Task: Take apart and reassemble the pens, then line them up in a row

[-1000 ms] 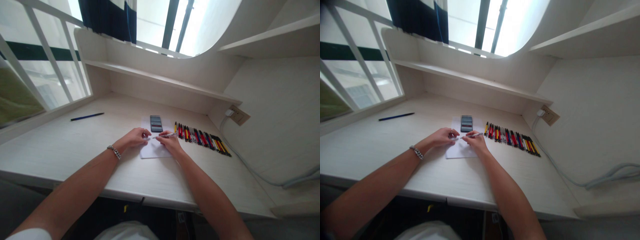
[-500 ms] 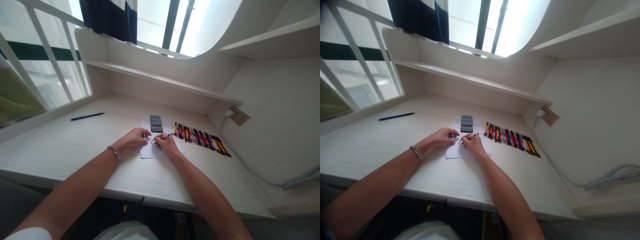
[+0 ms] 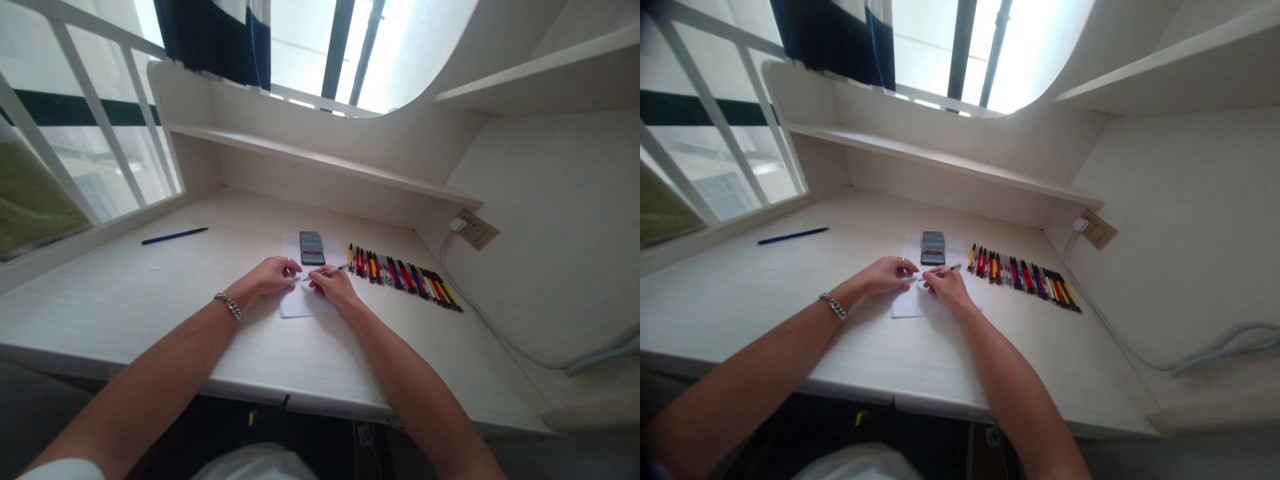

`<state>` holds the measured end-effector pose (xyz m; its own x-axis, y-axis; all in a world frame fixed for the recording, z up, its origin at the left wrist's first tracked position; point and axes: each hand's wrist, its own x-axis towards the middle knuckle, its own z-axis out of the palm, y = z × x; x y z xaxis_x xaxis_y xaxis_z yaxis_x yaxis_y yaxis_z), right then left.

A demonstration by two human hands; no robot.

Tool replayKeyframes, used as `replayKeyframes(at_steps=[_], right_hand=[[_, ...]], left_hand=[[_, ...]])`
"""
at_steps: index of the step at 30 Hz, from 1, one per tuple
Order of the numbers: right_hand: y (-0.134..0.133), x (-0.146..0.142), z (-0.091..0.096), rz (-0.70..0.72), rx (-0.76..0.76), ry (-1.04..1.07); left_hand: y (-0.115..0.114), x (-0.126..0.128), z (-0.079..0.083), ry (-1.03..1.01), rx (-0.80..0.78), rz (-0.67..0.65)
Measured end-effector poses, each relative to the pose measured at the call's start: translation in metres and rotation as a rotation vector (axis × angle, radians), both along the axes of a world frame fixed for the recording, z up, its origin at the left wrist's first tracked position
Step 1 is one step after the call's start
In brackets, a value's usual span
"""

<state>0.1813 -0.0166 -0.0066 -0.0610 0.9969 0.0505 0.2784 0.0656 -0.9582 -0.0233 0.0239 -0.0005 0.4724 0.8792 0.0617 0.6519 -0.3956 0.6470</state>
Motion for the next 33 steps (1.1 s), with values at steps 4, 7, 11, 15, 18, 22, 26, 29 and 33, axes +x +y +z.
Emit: replayKeyframes(at_steps=[4,7,11,15,18,22,26,29,33], right_hand=[[0.001,0.007,0.002,0.005,-0.038,0.183],[-0.002,0.006,0.005,0.024,-0.058,0.257],[-0.006,0.001,0.007,0.078,-0.074,0.299],[-0.003,0.011,0.015,0.028,-0.073,0.296],[0.0,0.028,0.02,-0.132,-0.019,0.355],[0.0,0.04,0.019,-0.165,0.022,0.293],[-0.001,0.037,0.016,-0.04,-0.04,0.129],[-0.001,0.036,0.02,-0.011,-0.004,0.016],[-0.007,0.04,0.027,0.139,0.09,-0.219]], left_hand=[[-0.003,0.0,0.002,-0.025,0.018,-0.002],[-0.006,0.004,0.004,-0.091,0.05,-0.049],[-0.011,0.011,0.005,-0.179,0.064,-0.182],[-0.01,0.012,0.004,-0.178,0.088,-0.132],[-0.01,0.01,0.006,-0.136,0.116,-0.061],[-0.013,0.01,0.008,-0.084,0.139,-0.051],[-0.012,0.01,0.007,-0.048,0.168,-0.059],[-0.009,0.006,0.007,-0.106,0.162,0.004],[-0.006,0.004,0.005,-0.188,0.153,0.06]])
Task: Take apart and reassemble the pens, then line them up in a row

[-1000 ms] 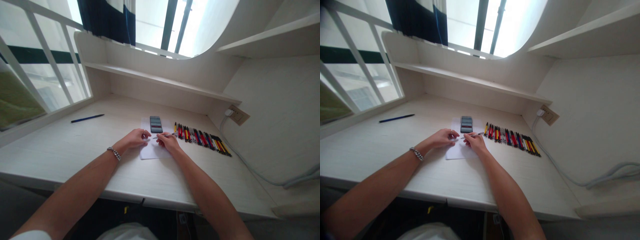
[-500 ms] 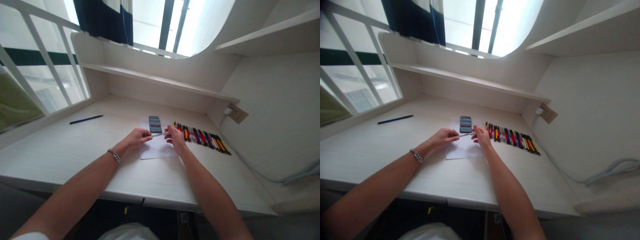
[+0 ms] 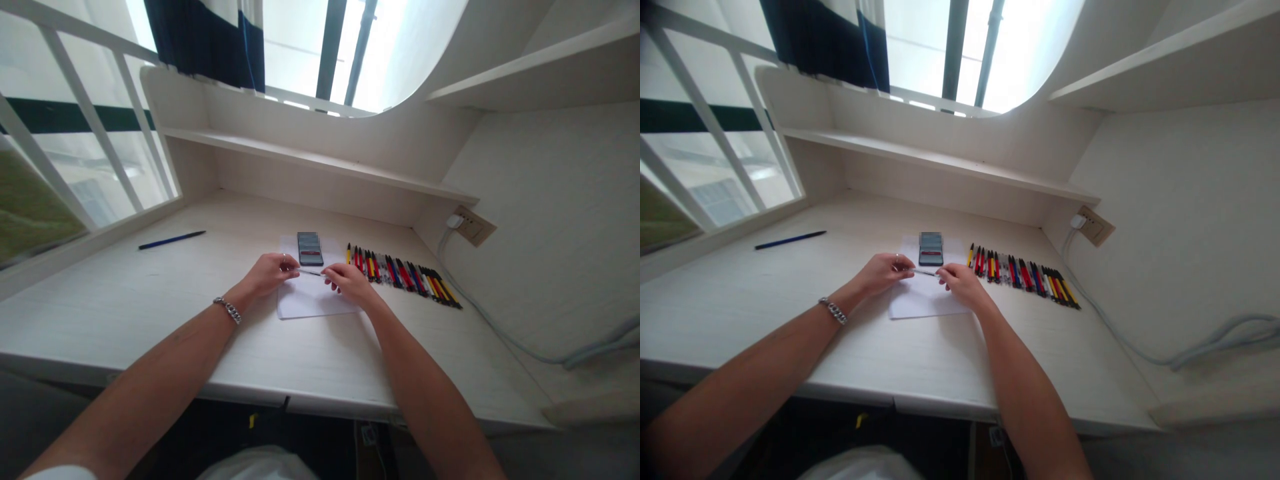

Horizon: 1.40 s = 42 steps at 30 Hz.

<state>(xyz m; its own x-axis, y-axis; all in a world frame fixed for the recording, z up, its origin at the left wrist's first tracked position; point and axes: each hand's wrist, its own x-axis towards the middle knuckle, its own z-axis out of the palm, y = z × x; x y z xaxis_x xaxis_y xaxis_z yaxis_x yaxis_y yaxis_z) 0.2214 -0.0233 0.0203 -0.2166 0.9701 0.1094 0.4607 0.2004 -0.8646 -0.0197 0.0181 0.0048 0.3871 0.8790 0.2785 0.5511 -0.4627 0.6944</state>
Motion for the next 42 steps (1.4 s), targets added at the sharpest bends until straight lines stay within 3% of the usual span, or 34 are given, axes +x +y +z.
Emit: replayKeyframes(at_steps=[7,11,15,20,24,27,33,42], right_hand=[[-0.01,0.004,0.006,0.107,0.091,-0.203],[-0.006,0.018,0.008,0.027,0.181,-0.254],[0.008,0.058,0.011,-0.251,0.248,-0.26],[0.013,0.146,0.013,-0.782,0.287,-0.309],[-0.018,0.225,0.003,-1.077,0.215,-0.503],[-0.045,0.266,-0.009,-1.218,0.121,-0.614],[-0.048,0.286,-0.032,-1.247,0.003,-0.663],[-0.042,0.284,-0.035,-1.184,-0.043,-0.778]], left_hand=[[-0.003,0.004,0.001,-0.102,-0.048,0.02],[-0.002,0.003,-0.002,-0.049,-0.064,-0.006],[-0.001,0.001,-0.004,0.058,-0.102,-0.021],[-0.003,0.001,-0.002,0.114,-0.115,-0.04],[0.001,-0.001,-0.005,0.117,-0.131,-0.05],[0.004,-0.002,-0.009,0.113,-0.149,-0.038],[0.007,-0.004,-0.011,0.126,-0.117,-0.038],[0.007,-0.004,-0.009,0.142,-0.142,-0.05]])
